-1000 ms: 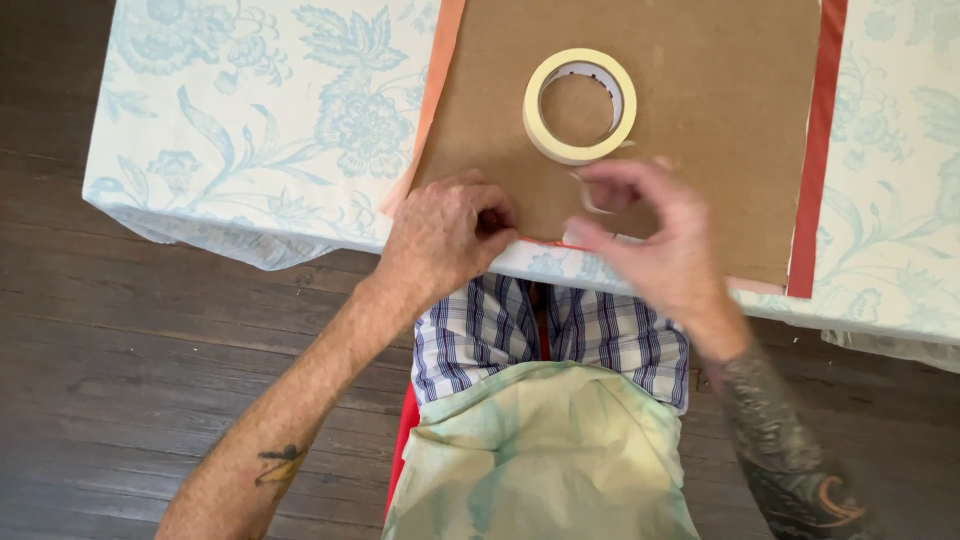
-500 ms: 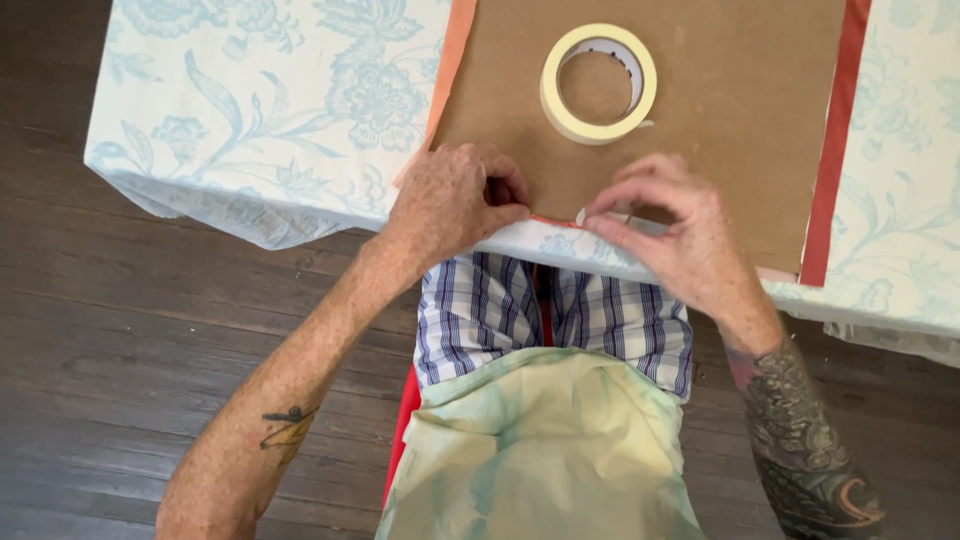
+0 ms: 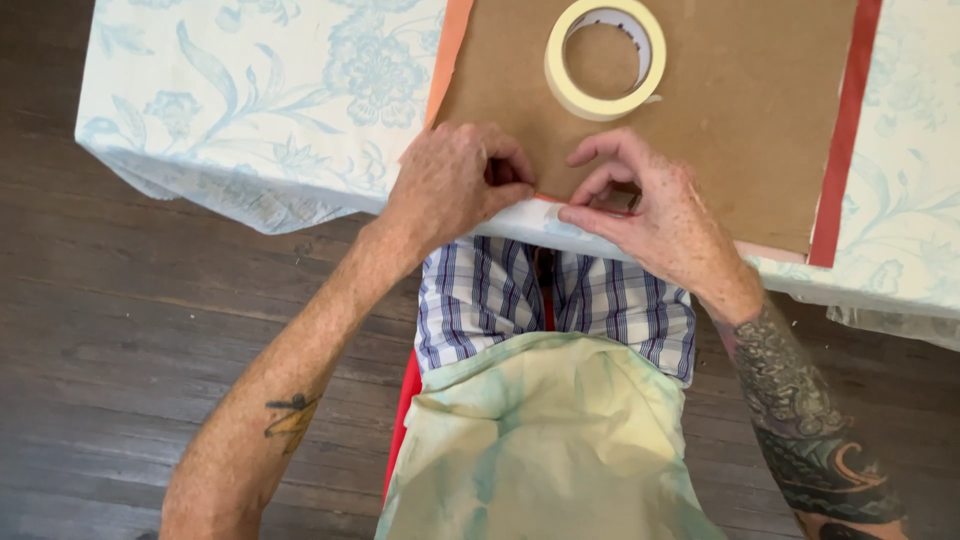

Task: Securing the edges of a white material to a brown board by folding the material over and applying strips of masking tape.

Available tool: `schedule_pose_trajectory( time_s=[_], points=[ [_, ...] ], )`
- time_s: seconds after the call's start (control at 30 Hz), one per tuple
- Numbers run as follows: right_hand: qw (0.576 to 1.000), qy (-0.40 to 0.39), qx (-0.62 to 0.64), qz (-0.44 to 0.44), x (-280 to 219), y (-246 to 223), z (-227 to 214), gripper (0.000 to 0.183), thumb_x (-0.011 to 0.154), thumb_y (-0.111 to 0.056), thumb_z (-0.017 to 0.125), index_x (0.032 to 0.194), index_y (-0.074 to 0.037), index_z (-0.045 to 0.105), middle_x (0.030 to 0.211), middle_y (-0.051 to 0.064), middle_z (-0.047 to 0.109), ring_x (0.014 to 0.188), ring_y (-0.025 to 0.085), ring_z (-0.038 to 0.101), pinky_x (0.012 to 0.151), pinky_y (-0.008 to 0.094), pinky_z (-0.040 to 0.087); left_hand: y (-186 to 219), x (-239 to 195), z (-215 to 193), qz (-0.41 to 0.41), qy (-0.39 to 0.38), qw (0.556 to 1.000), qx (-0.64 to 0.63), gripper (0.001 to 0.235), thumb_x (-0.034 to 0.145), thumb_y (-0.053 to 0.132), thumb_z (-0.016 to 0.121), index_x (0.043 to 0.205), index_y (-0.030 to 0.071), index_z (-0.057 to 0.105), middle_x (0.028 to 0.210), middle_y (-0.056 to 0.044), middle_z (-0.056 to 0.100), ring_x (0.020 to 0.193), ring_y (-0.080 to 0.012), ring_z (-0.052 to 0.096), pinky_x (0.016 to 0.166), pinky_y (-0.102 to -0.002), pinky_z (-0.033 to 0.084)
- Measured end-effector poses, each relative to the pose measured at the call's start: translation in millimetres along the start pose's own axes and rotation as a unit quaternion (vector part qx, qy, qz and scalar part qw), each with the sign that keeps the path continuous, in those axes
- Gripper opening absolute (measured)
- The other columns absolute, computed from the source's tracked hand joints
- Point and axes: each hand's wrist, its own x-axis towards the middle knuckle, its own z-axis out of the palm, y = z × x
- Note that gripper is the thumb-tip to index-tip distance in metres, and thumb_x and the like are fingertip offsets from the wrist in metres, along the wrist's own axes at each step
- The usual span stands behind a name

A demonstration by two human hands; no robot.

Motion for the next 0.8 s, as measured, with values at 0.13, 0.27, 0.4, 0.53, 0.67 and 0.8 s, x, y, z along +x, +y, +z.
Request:
schedule_pose_trajectory(
  time_s=[0.13,0.27,0.4,0.53,0.67,0.8],
  points=[
    [0.999,0.030,0.014,-0.028,-1,10,15,0.036,0.091,-0.010,0.079,0.113,-0.009,0.051,0.089,0.006,0.077,0.087,0.013,0.073,0.077,0.026,0.063,-2,3,0,-0.028,-0.019,0.999,-0.009,0.003,0.081,0.021,0.082,0.083,0.020,0.079,0.077,0.005,0.077,0.068,-0.0143,0.070,0.060,-0.033,0.055],
    [0.986,0.080,-0.074,-0.126,-1,21,23,0.034,0.092,-0.005,0.082,0.112,-0.007,0.055,0.088,0.003,0.073,0.085,0.014,0.072,0.090,0.030,0.059,-1,2,0,-0.023,-0.012,1.000,-0.014,0.005,0.081,0.022,0.083,0.080,0.021,0.078,0.075,0.006,0.075,0.065,-0.0130,0.068,0.057,-0.032,0.052],
    [0.967,0.114,-0.128,-0.186,-3,26,30,0.033,0.090,-0.004,0.085,0.111,-0.005,0.060,0.088,0.003,0.071,0.084,0.015,0.069,0.091,0.032,0.053,-3,2,1,-0.022,-0.016,1.000,-0.002,0.007,0.082,0.026,0.083,0.083,0.022,0.078,0.080,0.007,0.075,0.068,-0.0132,0.068,0.059,-0.033,0.052],
    [0.956,0.174,-0.136,-0.194,4,42,39,0.032,0.084,-0.009,0.086,0.110,-0.016,0.069,0.084,-0.007,0.073,0.083,0.015,0.061,0.092,0.032,0.053,6,5,-4,-0.085,-0.052,0.995,-0.004,0.007,0.080,0.021,0.084,0.086,0.022,0.081,0.079,-0.001,0.072,0.080,-0.0249,0.075,0.074,-0.046,0.059],
    [0.939,0.195,-0.150,-0.240,5,37,37,0.030,0.084,-0.005,0.085,0.109,-0.012,0.070,0.081,-0.003,0.073,0.081,0.018,0.063,0.100,0.034,0.053,11,4,-8,-0.088,-0.056,0.995,0.001,0.008,0.079,0.022,0.083,0.087,0.022,0.080,0.078,0.000,0.071,0.077,-0.0244,0.074,0.075,-0.046,0.058],
    [0.932,0.194,-0.158,-0.264,8,37,35,0.029,0.085,0.000,0.083,0.109,-0.009,0.069,0.080,-0.002,0.071,0.083,0.019,0.064,0.100,0.037,0.054,13,3,-12,-0.096,-0.060,0.994,0.004,0.010,0.078,0.023,0.084,0.087,0.022,0.079,0.079,0.001,0.070,0.075,-0.0217,0.072,0.075,-0.044,0.058]
  ],
)
